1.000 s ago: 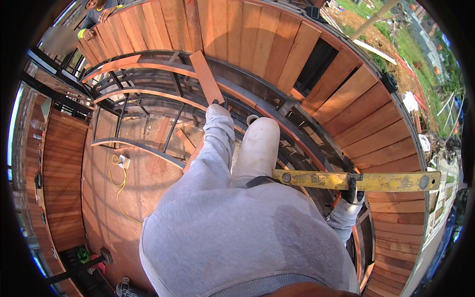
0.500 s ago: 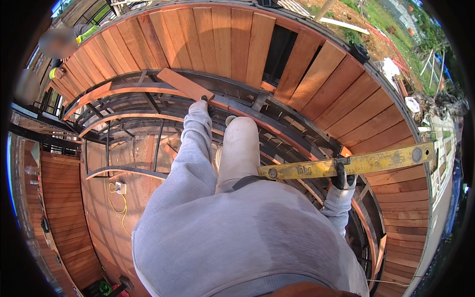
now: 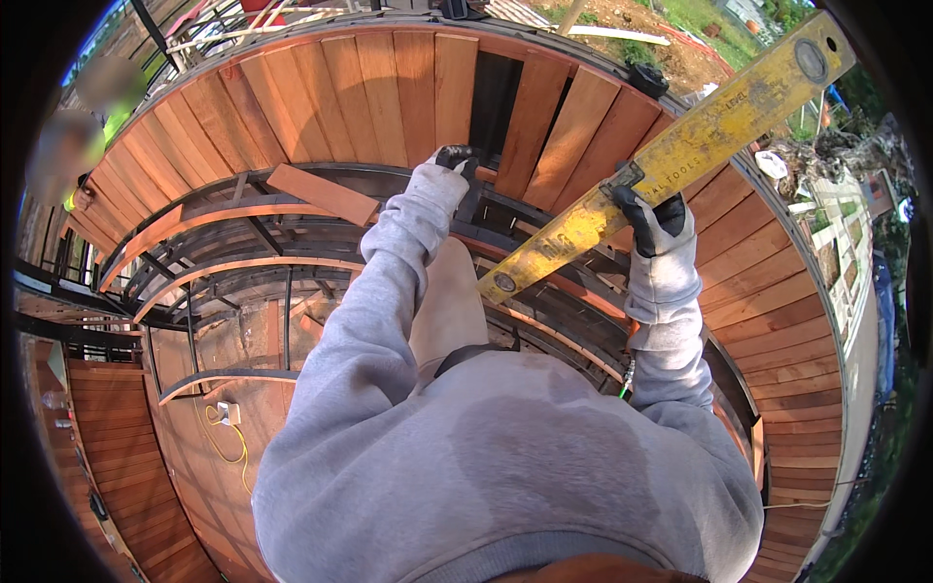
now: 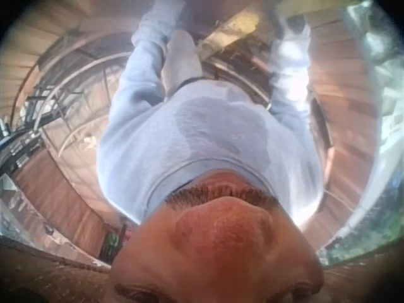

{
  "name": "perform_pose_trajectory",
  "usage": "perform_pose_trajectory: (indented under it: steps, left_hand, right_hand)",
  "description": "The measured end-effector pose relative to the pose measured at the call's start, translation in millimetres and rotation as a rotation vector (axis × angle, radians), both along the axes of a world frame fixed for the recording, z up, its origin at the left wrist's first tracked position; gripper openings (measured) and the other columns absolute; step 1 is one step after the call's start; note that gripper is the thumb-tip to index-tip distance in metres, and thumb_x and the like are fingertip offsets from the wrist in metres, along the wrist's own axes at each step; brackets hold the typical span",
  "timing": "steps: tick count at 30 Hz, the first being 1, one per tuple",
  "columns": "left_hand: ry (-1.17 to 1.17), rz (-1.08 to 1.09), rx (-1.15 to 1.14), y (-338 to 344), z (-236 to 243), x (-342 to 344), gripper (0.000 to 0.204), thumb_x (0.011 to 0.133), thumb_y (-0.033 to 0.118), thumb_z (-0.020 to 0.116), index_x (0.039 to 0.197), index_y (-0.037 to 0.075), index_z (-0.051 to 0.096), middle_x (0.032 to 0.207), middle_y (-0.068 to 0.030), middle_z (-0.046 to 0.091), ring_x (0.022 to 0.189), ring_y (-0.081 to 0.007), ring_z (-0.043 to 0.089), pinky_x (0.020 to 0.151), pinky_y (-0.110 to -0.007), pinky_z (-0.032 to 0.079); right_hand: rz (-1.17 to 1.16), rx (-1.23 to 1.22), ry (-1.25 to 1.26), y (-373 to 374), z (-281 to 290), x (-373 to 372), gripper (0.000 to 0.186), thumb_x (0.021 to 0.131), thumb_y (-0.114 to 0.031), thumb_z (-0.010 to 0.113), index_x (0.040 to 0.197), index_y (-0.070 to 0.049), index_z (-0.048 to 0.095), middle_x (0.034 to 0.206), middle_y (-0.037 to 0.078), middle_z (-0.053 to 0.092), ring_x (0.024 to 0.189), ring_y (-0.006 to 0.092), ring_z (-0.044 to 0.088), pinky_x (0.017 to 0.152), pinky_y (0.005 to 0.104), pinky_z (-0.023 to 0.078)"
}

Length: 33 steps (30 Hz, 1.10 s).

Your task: The person measures a gap in a curved wooden structure with a tape measure, then uses a nail gun to fasten wooden planks into place. The person also uses a level to ensure alignment and a nail gun to secure the planks.

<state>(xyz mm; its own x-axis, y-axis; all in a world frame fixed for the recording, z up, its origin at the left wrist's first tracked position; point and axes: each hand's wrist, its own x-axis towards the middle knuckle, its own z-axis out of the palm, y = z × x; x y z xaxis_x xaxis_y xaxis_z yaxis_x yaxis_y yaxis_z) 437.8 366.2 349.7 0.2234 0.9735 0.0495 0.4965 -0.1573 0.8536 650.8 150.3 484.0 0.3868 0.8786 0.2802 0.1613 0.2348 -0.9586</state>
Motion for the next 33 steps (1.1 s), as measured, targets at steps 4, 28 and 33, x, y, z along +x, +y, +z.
perform_pose_trajectory:
  steps: [4, 28, 33]
  left_hand:
    - [0.635, -0.337, 0.257, 61.8, -14.9, 63.5, 0.033, 0.099, 0.032, 0.055, 0.121, 0.009, 0.064, 0.116, -0.0105, 0.069, 0.114, -0.0259, 0.064, 0.101, -0.035, 0.045]
    - [-0.582, -0.601, 0.145, -47.6, 80.4, 26.7, 0.073, 0.084, 0.0, 0.075, 0.147, 0.005, 0.038, 0.131, -0.0103, 0.06, 0.121, -0.0176, 0.057, 0.104, -0.031, 0.047]
    - [-0.599, -0.198, 0.34, -11.5, 53.8, 29.0, 0.065, 0.08, -0.003, 0.076, 0.134, 0.005, 0.042, 0.123, -0.0109, 0.062, 0.111, -0.0202, 0.063, 0.096, -0.031, 0.052]
  right_hand:
    - [0.077, 0.034, 0.064, -10.7, -11.0, -0.7, 0.036, 0.092, -0.012, 0.07, 0.122, 0.005, 0.059, 0.11, 0.012, 0.071, 0.1, 0.0187, 0.068, 0.092, 0.0313, 0.053]
    - [0.073, -0.113, -0.525, 109.8, 15.6, -21.9, 0.039, 0.092, -0.025, 0.071, 0.124, -0.005, 0.062, 0.113, 0.011, 0.071, 0.106, 0.0247, 0.067, 0.096, 0.0328, 0.051]
    - [0.168, -0.06, -1.042, 158.0, 31.2, -14.5, 0.051, 0.095, -0.046, 0.061, 0.133, -0.012, 0.057, 0.124, 0.016, 0.066, 0.116, 0.0351, 0.061, 0.103, 0.0419, 0.047]
